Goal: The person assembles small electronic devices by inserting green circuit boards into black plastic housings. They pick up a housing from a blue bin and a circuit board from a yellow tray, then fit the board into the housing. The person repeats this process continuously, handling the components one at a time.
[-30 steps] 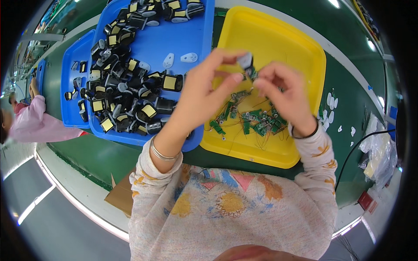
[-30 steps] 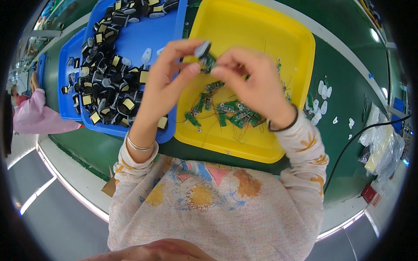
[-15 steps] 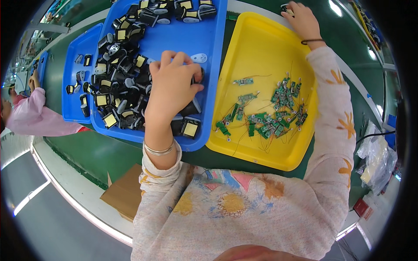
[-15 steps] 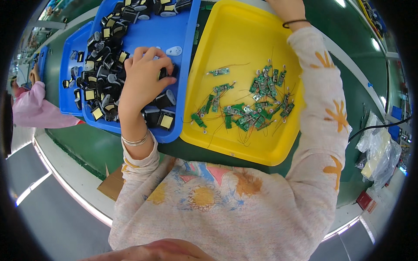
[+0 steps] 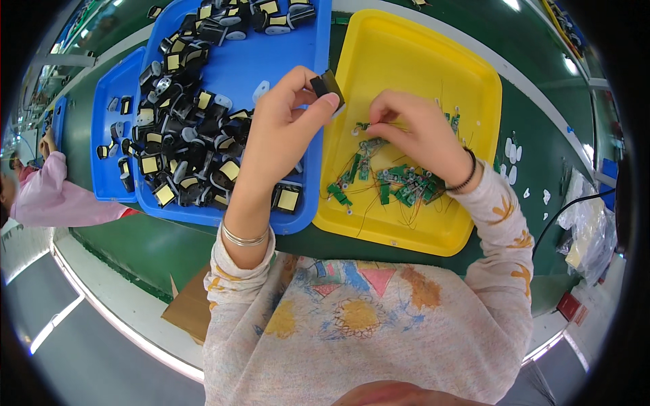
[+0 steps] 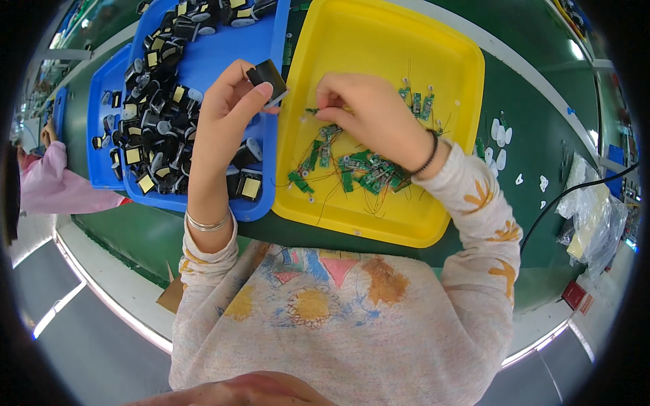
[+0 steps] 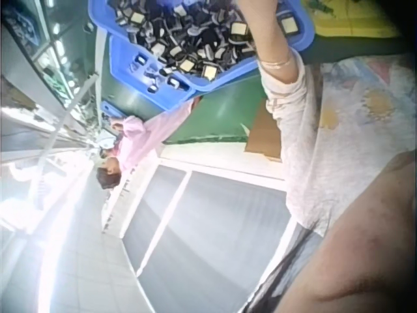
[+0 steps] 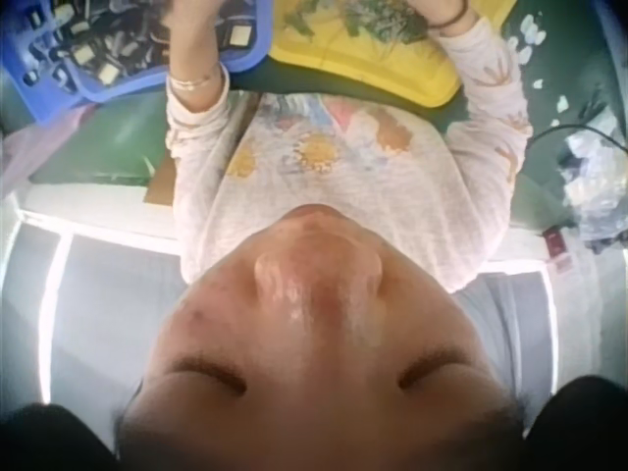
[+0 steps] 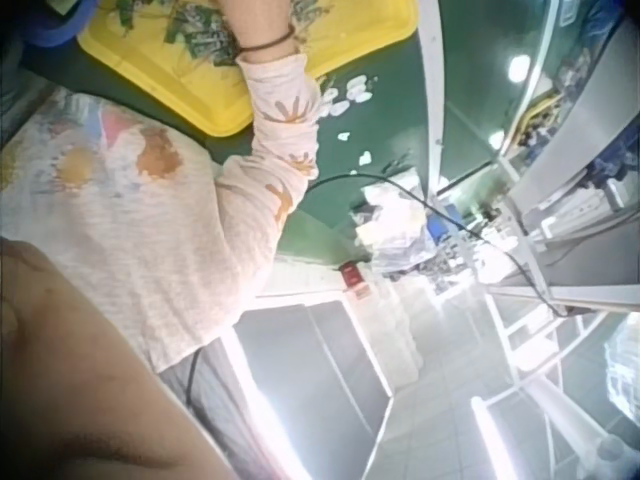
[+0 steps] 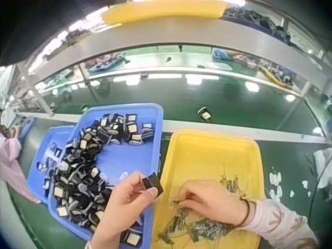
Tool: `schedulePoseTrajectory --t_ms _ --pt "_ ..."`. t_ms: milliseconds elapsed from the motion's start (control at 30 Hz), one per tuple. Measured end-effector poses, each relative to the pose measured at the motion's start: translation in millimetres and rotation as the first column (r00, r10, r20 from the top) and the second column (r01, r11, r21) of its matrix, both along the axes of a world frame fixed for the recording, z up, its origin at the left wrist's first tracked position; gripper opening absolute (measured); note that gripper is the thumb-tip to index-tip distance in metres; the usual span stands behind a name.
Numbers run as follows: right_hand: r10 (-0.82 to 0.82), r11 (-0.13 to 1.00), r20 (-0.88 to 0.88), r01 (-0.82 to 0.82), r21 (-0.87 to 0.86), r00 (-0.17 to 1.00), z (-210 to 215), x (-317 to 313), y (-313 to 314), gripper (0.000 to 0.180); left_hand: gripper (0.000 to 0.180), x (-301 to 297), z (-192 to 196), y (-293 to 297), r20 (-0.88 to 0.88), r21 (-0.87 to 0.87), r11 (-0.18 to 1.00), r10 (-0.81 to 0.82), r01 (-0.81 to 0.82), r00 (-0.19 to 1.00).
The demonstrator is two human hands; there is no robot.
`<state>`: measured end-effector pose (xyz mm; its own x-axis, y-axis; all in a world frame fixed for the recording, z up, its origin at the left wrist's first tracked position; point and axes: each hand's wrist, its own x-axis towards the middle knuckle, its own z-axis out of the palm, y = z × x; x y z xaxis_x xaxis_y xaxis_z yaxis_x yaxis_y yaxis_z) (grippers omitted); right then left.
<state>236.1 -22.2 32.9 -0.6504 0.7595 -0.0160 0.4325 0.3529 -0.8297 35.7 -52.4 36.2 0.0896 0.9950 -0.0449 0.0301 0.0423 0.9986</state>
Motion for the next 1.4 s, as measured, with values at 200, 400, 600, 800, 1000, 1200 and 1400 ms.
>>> schedulePoseTrajectory --t_ms 200,400,600,800,1000,1200,1400 --pt "-0.405 0.879 -0.725 0.02 -0.476 0.557 15.2 -15.9 -42.0 0.015 0.023 25.5 4.3 -12.6 0.183 0.011 0.989 -0.148 0.149 0.972" --pt "-0.482 0.871 -0.726 0.182 -0.456 0.49 6.8 -17.5 -37.8 0.017 0.027 34.0 2.7 -17.0 0.215 0.121 0.991 -0.089 0.063 0.973" --pt "-0.193 0.606 -0.451 0.467 0.644 0.872 12.6 -0.3 -28.7 0.021 0.026 35.6 3.2 -18.1 0.327 -0.002 0.999 -0.037 0.039 0.944" --pt "0.033 0.551 -0.316 0.246 0.797 0.948 8.6 8.5 -26.9 0.029 0.024 36.6 2.6 -21.4 0.425 -0.043 0.995 -0.065 0.092 0.903" --pt "0.054 0.542 -0.279 0.207 0.815 0.959 8.2 9.1 -29.3 0.032 0.023 40.2 2.2 -22.8 0.52 -0.032 0.997 -0.038 0.064 0.853" --pt "0.044 0.487 -0.205 0.158 0.859 0.978 12.1 7.1 -29.2 0.033 0.022 40.4 3.6 -24.3 0.534 -0.058 0.997 -0.015 0.054 0.845" --pt "0.059 0.449 -0.205 0.157 0.88 0.977 12.4 6.2 -30.5 0.032 0.018 42.1 5.9 -25.9 0.566 -0.073 0.997 0.009 0.04 0.824"
